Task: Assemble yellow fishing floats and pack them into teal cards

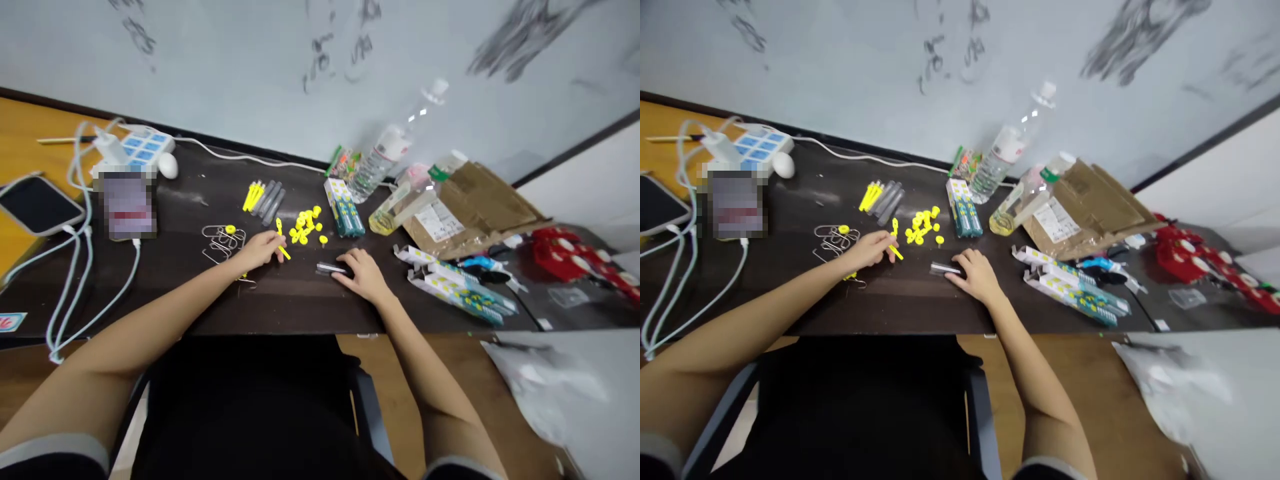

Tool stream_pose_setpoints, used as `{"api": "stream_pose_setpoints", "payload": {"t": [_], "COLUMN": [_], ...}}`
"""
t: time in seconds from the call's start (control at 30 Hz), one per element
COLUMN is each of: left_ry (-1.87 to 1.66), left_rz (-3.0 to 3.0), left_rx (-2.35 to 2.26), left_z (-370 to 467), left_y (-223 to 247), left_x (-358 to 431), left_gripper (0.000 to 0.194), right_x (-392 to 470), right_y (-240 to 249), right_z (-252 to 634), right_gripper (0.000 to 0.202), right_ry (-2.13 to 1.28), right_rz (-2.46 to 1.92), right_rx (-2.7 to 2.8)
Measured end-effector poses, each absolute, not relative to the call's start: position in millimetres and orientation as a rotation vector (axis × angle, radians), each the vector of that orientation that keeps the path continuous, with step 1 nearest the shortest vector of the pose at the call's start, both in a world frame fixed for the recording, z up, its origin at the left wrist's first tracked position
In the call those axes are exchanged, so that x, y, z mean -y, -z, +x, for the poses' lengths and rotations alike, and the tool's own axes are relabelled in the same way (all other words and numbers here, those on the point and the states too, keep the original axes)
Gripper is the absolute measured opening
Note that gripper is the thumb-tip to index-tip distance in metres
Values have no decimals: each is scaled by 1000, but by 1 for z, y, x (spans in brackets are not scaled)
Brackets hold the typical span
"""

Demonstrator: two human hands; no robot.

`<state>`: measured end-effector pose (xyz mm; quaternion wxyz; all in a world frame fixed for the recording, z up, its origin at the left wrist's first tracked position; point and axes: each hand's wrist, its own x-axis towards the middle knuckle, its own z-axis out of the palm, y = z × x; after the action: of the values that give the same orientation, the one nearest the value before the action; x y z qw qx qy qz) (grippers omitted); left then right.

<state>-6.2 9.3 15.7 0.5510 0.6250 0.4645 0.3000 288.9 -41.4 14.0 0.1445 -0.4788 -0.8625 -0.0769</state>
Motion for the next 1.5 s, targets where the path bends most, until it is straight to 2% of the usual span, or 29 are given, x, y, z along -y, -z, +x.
{"api": "stream_pose_setpoints", "payload": {"t": [0.2, 0.4, 0.67, 0.77, 0.97, 1.17, 1.3, 1.5], "left_ry": [-710, -671, -721, -777, -825, -904, -902, -930], "left_rz": [1487, 1597, 1708, 1669, 1619, 1488, 1427, 1422], "left_rx": [-1122, -1054, -948, -852, -716, -756, -805, -823], "left_z": [0, 2, 4, 3, 1, -4, -5, -4], "left_y": [-18, -23, -26, -26, -24, -22, -20, -20], "left_x": [-10, -6, -4, -3, -2, -5, -6, -4], "left_gripper": [20, 26, 21, 22, 13, 11, 13, 15], "right_x": [46, 48, 50, 48, 22, -18, -29, -24], "right_y": [1, 7, 9, 0, -31, -62, -46, -26], "right_z": [295, 296, 289, 280, 267, 252, 236, 225], "right_gripper": [39, 41, 41, 36, 28, 35, 41, 41], "right_ry": [236, 222, -173, -365, -882, -1031, -1124, -1130], "right_rz": [-1441, -1539, -1369, -1249, -1010, -824, -880, -898], "right_rx": [2356, 2203, 1986, 1771, 1400, 1072, 831, 842]}}
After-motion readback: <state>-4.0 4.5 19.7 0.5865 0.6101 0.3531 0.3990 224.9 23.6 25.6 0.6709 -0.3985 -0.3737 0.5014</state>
